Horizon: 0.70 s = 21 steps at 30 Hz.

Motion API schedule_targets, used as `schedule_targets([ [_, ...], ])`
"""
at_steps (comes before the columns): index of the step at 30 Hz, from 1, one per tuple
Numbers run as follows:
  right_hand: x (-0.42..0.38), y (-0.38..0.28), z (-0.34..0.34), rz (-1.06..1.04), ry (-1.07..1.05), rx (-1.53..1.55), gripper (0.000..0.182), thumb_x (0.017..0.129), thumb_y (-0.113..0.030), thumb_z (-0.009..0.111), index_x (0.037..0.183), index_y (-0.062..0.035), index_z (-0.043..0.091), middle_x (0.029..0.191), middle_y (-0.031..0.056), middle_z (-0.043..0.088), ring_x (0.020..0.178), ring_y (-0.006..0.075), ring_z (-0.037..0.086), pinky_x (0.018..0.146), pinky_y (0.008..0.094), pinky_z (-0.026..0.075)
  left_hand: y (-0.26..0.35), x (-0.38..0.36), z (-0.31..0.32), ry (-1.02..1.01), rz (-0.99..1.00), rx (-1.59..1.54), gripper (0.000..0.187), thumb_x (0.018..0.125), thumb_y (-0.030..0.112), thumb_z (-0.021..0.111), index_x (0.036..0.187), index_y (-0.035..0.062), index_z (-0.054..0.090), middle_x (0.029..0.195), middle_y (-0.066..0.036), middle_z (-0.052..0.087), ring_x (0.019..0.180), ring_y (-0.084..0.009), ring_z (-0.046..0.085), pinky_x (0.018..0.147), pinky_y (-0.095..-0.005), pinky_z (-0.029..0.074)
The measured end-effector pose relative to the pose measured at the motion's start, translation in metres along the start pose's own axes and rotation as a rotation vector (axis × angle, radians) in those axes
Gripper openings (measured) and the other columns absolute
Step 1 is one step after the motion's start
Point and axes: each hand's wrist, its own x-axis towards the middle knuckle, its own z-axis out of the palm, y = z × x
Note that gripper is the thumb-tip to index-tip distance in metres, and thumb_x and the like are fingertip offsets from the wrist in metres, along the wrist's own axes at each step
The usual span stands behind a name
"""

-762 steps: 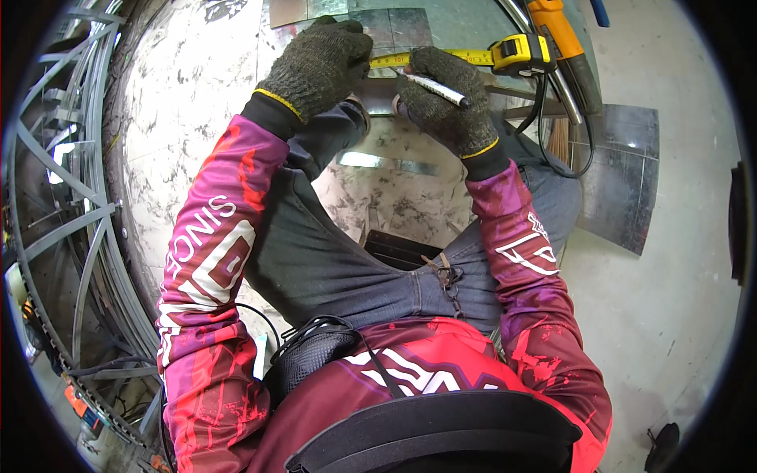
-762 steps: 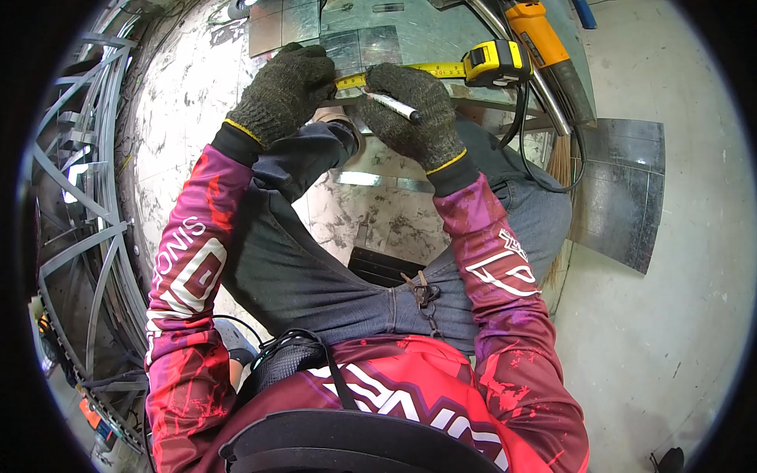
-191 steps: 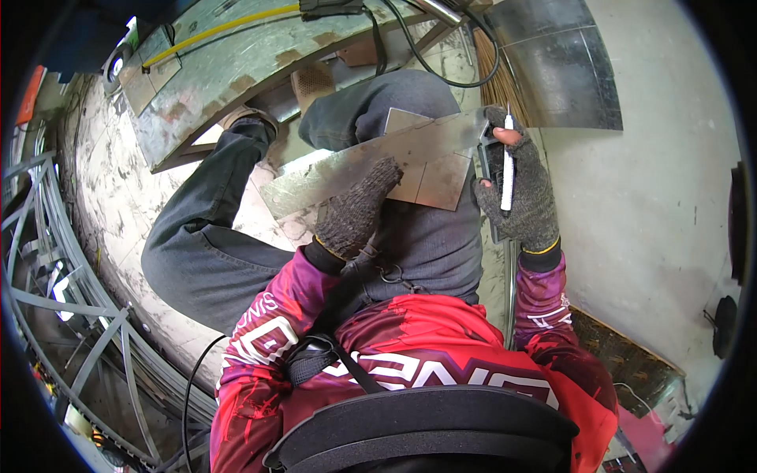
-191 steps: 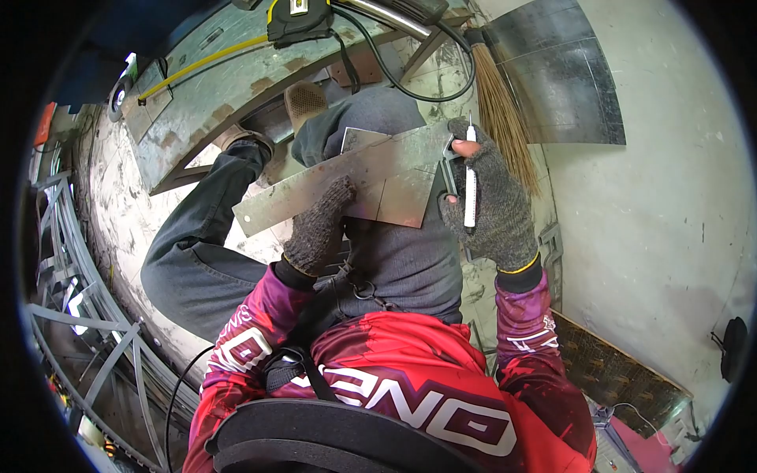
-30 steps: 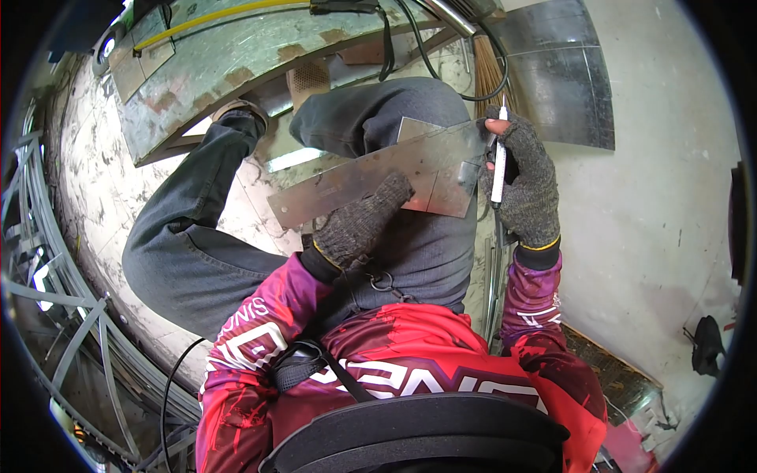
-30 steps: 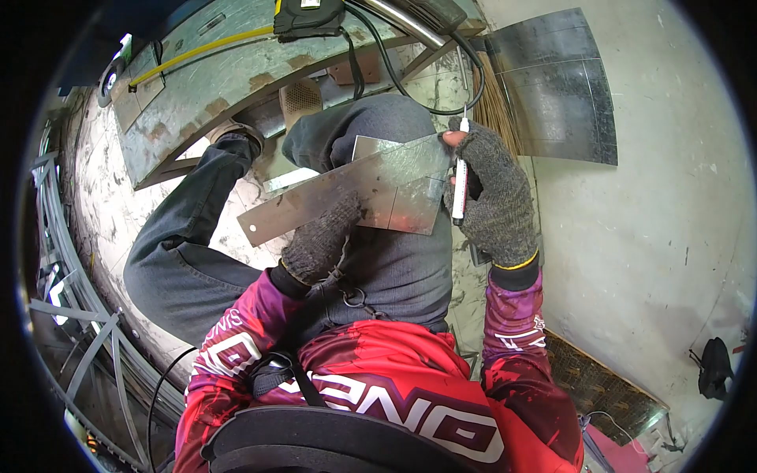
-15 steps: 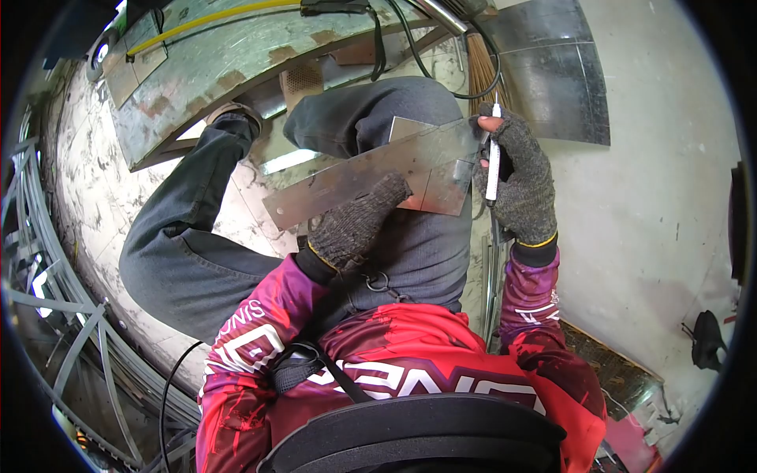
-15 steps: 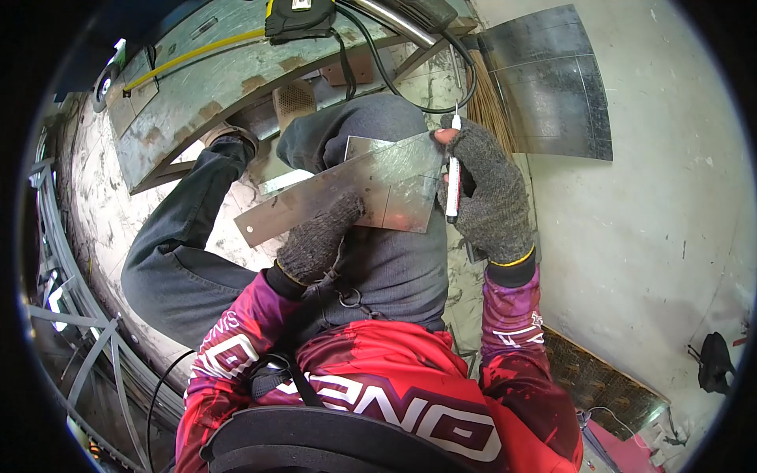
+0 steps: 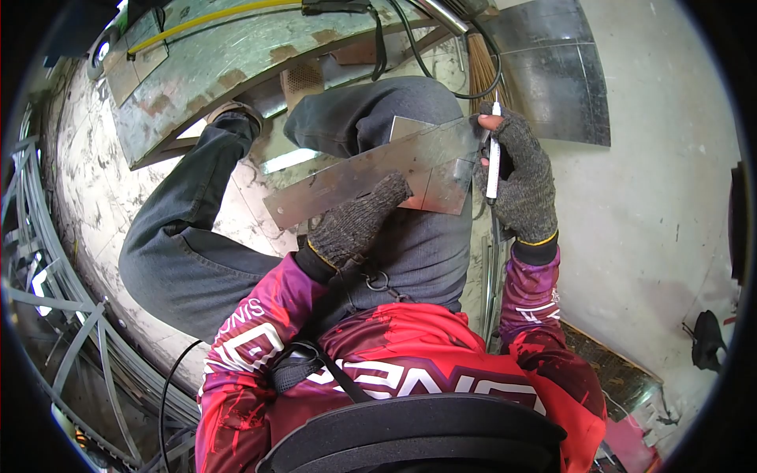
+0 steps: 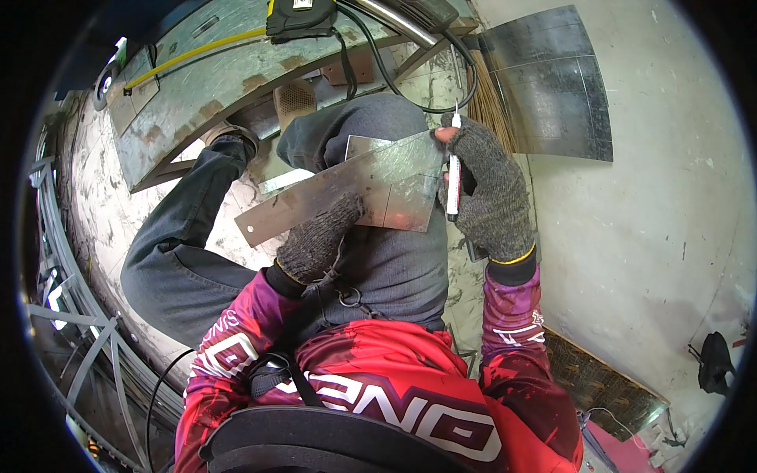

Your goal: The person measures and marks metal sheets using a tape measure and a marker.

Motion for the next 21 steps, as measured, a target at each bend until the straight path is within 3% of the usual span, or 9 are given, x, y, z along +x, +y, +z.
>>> schedule_targets([
  [2, 0.0, 0.004, 0.0, -0.009, -0.002, 0.007, 0.058, 0.08, 0.01, 0.07, 0.135, -0.0075, 0.066, 0.132, 0.0137, 0.067, 0.111, 0.0243, 0.07, 0.09, 0.0345, 0.06, 0.003, 0.0, 0.0, 0.061, 0.001, -0.025, 0.042, 0.101, 0.005, 0.056, 0.142, 0.0084, 0.063, 0.145, -0.018, 0.063, 0.134, -0.0375, 0.061, 0.115, -0.0466, 0.047],
  [13, 0.001, 0.003, 0.001, -0.043, 0.005, -0.042, 0.059, 0.077, 0.011, 0.07, 0.134, -0.007, 0.066, 0.127, 0.0134, 0.068, 0.109, 0.0248, 0.07, 0.088, 0.0344, 0.059, 0.009, 0.005, -0.01, 0.049, 0.04, -0.105, 0.046, 0.096, -0.001, 0.055, 0.14, 0.0126, 0.063, 0.139, -0.016, 0.067, 0.128, -0.0378, 0.065, 0.108, -0.0473, 0.051],
  [15, 0.0, 0.005, 0.001, -0.041, 0.0, -0.001, 0.063, 0.078, 0.018, 0.065, 0.136, -0.0078, 0.065, 0.117, 0.0052, 0.063, 0.094, 0.0126, 0.061, 0.086, 0.026, 0.051, 0.01, 0.005, -0.011, 0.04, 0.049, -0.119, 0.047, 0.097, -0.001, 0.055, 0.141, 0.0123, 0.062, 0.139, -0.016, 0.067, 0.128, -0.0375, 0.065, 0.108, -0.047, 0.051],
  [18, 0.0, 0.005, 0.002, -0.048, 0.015, -0.012, 0.065, 0.077, 0.019, 0.065, 0.137, -0.0079, 0.065, 0.116, 0.0051, 0.063, 0.094, 0.0122, 0.061, 0.086, 0.0256, 0.051, 0.01, 0.004, -0.01, 0.014, -0.004, -0.085, 0.045, 0.098, 0.001, 0.056, 0.142, 0.0111, 0.062, 0.14, -0.016, 0.067, 0.128, -0.0368, 0.065, 0.109, -0.0463, 0.05],
  [20, 0.0, -0.001, 0.002, -0.015, 0.01, 0.023, 0.066, 0.077, 0.019, 0.065, 0.137, -0.0079, 0.065, 0.116, 0.0049, 0.063, 0.095, 0.0121, 0.061, 0.087, 0.0256, 0.051, 0.001, 0.0, -0.001, 0.03, 0.009, -0.005, 0.04, 0.109, 0.014, 0.05, 0.148, 0.0134, 0.058, 0.148, -0.012, 0.062, 0.135, -0.0311, 0.061, 0.114, -0.0422, 0.048],
  [21, 0.0, -0.003, 0.002, 0.018, 0.005, 0.058, 0.067, 0.077, 0.02, 0.065, 0.138, -0.0079, 0.065, 0.116, 0.0048, 0.063, 0.095, 0.0121, 0.061, 0.087, 0.0256, 0.052, 0.003, 0.001, -0.002, 0.029, 0.009, -0.005, 0.04, 0.109, 0.014, 0.05, 0.148, 0.0134, 0.058, 0.148, -0.012, 0.062, 0.135, -0.0311, 0.061, 0.114, -0.0422, 0.048],
])
